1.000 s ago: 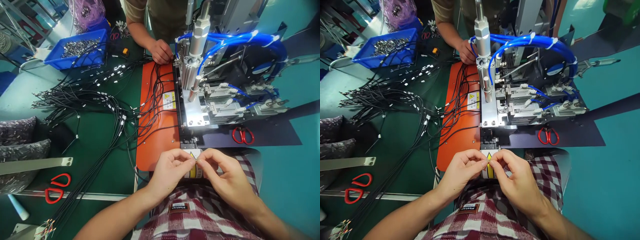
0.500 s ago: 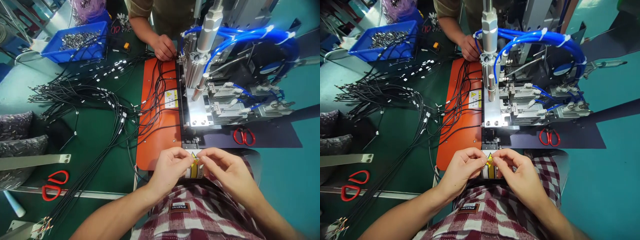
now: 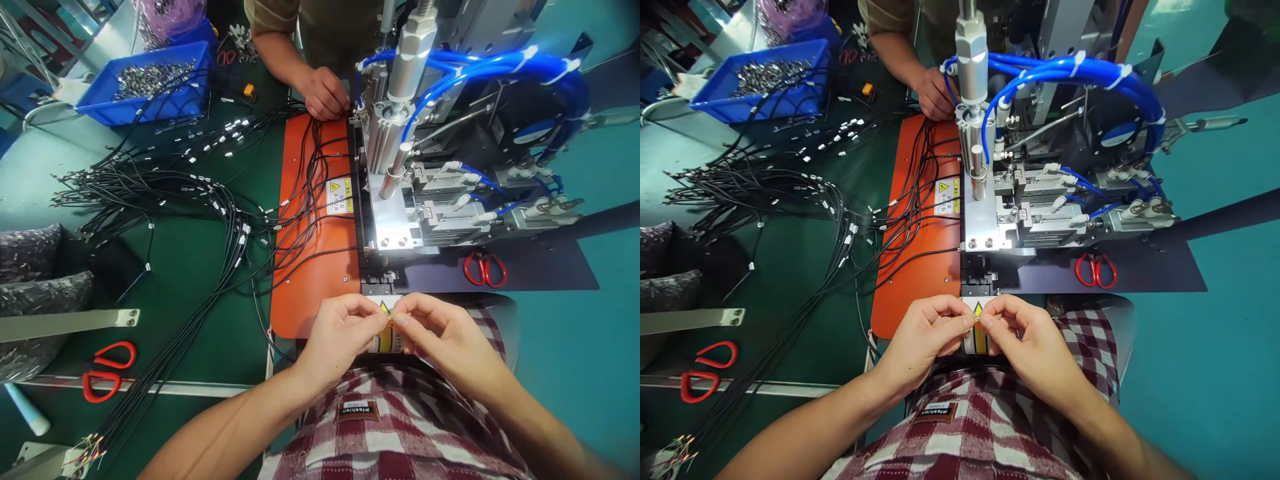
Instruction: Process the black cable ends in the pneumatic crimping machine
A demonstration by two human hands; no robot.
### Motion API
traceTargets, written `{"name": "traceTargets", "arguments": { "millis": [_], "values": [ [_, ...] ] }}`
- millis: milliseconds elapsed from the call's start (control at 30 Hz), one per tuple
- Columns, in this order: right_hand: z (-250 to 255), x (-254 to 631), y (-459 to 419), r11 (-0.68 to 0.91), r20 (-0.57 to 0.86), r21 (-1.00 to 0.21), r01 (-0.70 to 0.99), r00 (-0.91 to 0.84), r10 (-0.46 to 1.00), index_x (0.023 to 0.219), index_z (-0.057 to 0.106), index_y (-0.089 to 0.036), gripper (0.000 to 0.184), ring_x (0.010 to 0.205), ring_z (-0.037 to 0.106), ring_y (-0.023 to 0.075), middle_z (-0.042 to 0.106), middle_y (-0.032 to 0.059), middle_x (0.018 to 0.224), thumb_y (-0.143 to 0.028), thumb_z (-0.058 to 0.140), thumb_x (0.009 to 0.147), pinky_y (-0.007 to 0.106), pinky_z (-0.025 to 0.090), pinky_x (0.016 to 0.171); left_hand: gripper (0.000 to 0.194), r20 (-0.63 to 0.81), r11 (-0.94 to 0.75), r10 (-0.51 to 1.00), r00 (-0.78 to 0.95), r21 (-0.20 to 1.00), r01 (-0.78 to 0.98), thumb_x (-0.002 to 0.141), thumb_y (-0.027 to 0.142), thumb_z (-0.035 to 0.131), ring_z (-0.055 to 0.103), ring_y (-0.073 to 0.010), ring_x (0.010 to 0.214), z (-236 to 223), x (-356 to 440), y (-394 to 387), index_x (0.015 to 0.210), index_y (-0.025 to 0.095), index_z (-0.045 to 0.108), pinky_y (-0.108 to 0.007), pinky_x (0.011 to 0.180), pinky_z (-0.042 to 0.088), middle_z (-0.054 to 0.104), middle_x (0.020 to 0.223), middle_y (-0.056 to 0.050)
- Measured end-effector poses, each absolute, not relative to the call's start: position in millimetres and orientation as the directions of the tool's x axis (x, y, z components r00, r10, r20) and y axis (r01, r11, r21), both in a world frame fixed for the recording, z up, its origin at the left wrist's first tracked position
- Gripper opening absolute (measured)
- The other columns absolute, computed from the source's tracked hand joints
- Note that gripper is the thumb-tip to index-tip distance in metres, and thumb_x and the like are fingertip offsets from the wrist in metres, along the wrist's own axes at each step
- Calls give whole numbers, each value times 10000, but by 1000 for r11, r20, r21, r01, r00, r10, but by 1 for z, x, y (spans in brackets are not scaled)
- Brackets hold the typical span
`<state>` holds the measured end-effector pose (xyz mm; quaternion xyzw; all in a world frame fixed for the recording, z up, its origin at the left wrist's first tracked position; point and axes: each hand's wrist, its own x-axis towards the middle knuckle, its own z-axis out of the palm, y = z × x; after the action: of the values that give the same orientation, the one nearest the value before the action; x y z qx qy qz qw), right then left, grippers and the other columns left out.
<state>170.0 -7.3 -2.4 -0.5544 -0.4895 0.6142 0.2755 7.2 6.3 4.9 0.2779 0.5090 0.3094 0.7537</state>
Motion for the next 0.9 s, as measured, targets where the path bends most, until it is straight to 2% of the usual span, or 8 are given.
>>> {"name": "traceTargets", "arguments": {
  "millis": [167,300,467,533,633,733,833,900],
  "values": [
    [-4,175,-6,-365,-412,-902,232,-206,888,868,648,-184,201,562,552,142,606,-7,626,-379,599,863,253,435,527,192,-592,648,754,285,742,-171,716,278,712,289,-21,421,5,8,6,685,115,615,-184,426,198,430,496,72],
    [-1,174,-6,-298,-366,-906,300,-202,909,816,644,-189,178,552,538,142,612,-6,621,-349,593,874,256,425,524,186,-588,647,752,298,744,-163,722,272,708,293,-18,423,5,7,6,695,112,619,-182,429,209,438,507,70],
    [3,174,-8,-11,-149,-884,467,-259,954,805,602,-200,178,631,549,158,621,18,707,-281,504,930,265,406,556,179,-590,657,743,316,733,-176,719,261,699,290,-17,407,5,8,5,683,121,594,-183,406,181,436,524,69],
    [4,175,-7,58,-92,-863,502,-268,959,813,590,-200,171,660,545,165,622,30,746,-269,490,934,273,410,585,162,-558,616,776,293,772,-160,734,262,698,324,-20,421,5,9,4,727,125,613,-175,414,224,463,560,61],
    [5,174,-6,-63,-190,-904,423,-264,946,783,561,-204,213,585,487,142,559,1,672,-315,477,944,251,380,514,124,-449,480,861,237,872,-93,751,234,697,489,-60,558,8,8,4,796,126,654,-173,522,372,575,680,10],
    [8,175,-4,-255,-322,-934,250,-279,905,753,542,-198,262,546,466,119,517,-22,629,-386,501,932,224,372,477,130,-426,484,837,343,869,-104,757,236,705,562,-91,645,12,6,7,792,128,641,-180,584,426,624,737,-20],
    [12,175,-2,-378,-390,-920,101,-327,861,725,531,-188,305,523,476,106,521,-26,619,-445,558,887,213,395,472,192,-457,564,760,462,817,-120,757,272,725,482,-44,486,13,5,9,787,142,587,-147,454,343,579,638,22],
    [13,175,-2,-410,-408,-910,67,-329,852,722,537,-182,315,515,472,100,524,-24,622,-456,580,869,212,403,473,216,-473,571,768,432,811,-127,794,314,694,385,-17,383,12,7,9,785,153,550,-140,376,247,533,576,52]
  ]
}}
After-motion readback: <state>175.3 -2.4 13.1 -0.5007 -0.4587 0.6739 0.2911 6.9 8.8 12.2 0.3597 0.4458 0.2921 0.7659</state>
